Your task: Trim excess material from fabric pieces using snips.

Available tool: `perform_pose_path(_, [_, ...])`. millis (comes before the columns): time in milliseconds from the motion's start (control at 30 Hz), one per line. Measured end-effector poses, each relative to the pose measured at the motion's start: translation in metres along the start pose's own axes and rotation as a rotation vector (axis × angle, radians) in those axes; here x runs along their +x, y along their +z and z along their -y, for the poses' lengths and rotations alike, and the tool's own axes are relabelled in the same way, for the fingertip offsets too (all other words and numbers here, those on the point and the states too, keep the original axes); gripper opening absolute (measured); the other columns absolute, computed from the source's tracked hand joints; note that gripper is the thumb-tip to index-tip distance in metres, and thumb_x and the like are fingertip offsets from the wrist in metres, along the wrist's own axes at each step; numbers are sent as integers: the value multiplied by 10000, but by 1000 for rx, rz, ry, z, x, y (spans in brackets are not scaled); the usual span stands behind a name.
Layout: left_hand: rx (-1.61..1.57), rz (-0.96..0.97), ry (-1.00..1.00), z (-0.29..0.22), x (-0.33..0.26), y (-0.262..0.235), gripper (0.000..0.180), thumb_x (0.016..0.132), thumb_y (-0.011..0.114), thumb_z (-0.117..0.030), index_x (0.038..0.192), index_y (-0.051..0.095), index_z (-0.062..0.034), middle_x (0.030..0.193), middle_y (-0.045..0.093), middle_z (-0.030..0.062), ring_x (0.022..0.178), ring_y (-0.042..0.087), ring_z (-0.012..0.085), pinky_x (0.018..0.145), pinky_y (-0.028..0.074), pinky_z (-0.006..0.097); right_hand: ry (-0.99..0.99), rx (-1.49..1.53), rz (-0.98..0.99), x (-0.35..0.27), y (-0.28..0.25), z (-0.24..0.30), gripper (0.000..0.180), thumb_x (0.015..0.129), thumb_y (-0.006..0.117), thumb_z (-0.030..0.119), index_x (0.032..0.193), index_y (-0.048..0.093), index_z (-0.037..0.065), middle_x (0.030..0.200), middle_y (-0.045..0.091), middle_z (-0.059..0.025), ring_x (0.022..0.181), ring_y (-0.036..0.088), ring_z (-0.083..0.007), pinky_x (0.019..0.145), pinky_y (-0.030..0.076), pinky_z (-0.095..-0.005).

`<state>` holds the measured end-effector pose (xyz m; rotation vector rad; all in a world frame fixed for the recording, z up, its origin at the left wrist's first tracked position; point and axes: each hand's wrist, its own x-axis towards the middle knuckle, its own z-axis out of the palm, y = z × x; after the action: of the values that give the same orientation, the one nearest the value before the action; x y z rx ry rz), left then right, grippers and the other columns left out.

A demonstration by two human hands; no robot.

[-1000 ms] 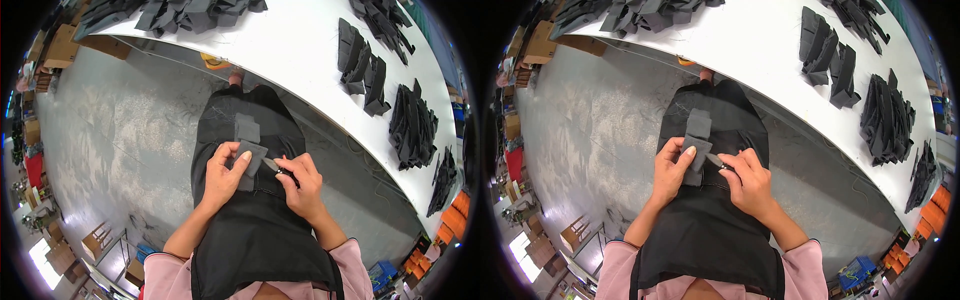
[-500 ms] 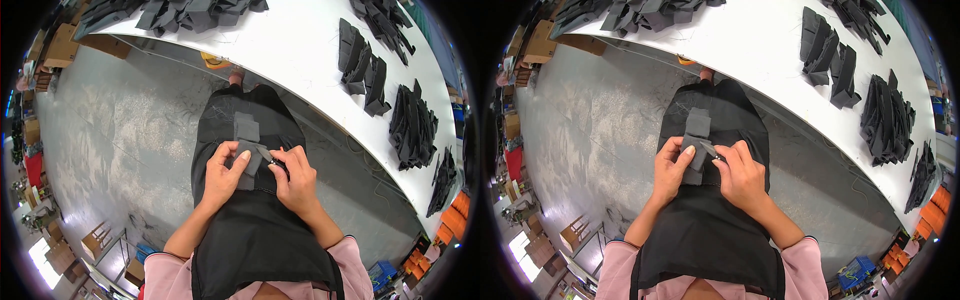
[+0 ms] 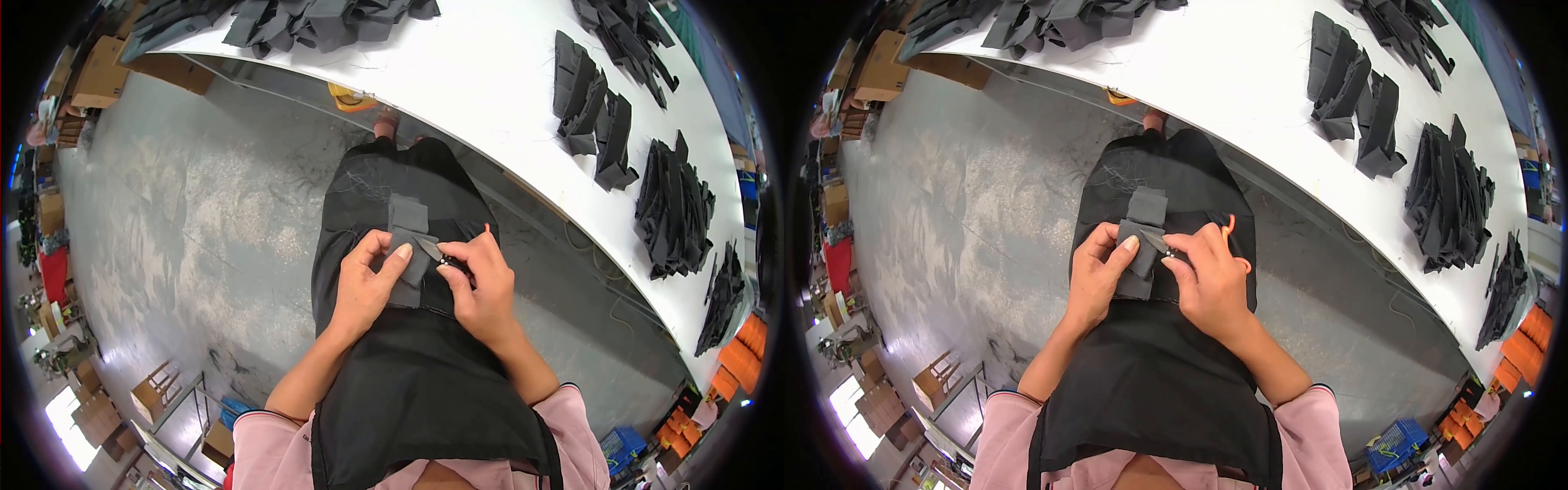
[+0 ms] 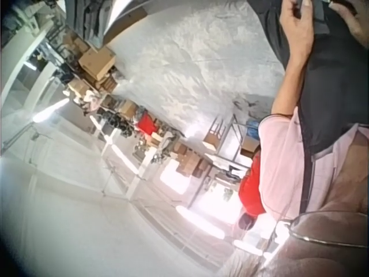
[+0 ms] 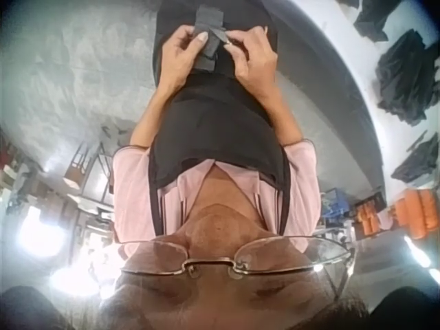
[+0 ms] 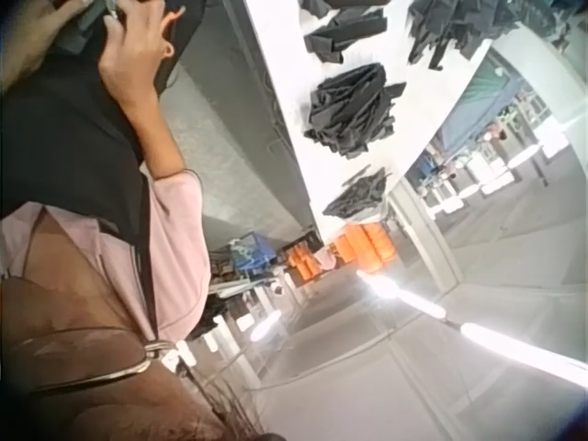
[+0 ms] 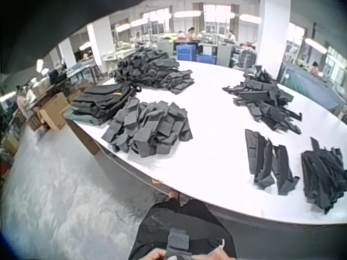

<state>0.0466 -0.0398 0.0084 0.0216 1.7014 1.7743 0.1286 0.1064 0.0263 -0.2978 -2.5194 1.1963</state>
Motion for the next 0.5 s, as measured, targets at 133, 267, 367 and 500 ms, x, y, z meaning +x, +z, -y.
perform_pose_path(133, [-56,14,-146,-1,3,-5,146,890,617,-137,794,540,-59,774,528,-60,725,435,12,632,359,181,332,466,26,-2,-5,-6,295,721,668,-32,1004,601,17,813,483,-51,710,507,-128,627,422,-241])
perform_pose_path(267, [-169,83,-216,-2,-1,-6,151,914,589,-186,825,557,-67,794,530,-58,733,432,13,644,352,182,224,344,213,15,3,2,357,682,692,-38,1018,610,53,795,472,-53,643,497,-178,627,445,-282])
perform_pose_path(367, [-217,157,-204,-6,-5,-3,204,943,548,-249,911,604,-55,833,550,-47,746,447,20,673,361,188,141,296,154,17,14,-5,275,704,690,-25,958,607,39,769,486,-35,599,486,-159,652,450,-275])
perform_pose_path(500, [-346,267,-191,-4,-10,-2,349,961,506,-350,1036,625,-30,899,589,-17,781,498,39,719,396,208,603,889,1,27,29,-6,149,864,628,131,780,539,45,622,454,44,572,422,-43,653,424,-211])
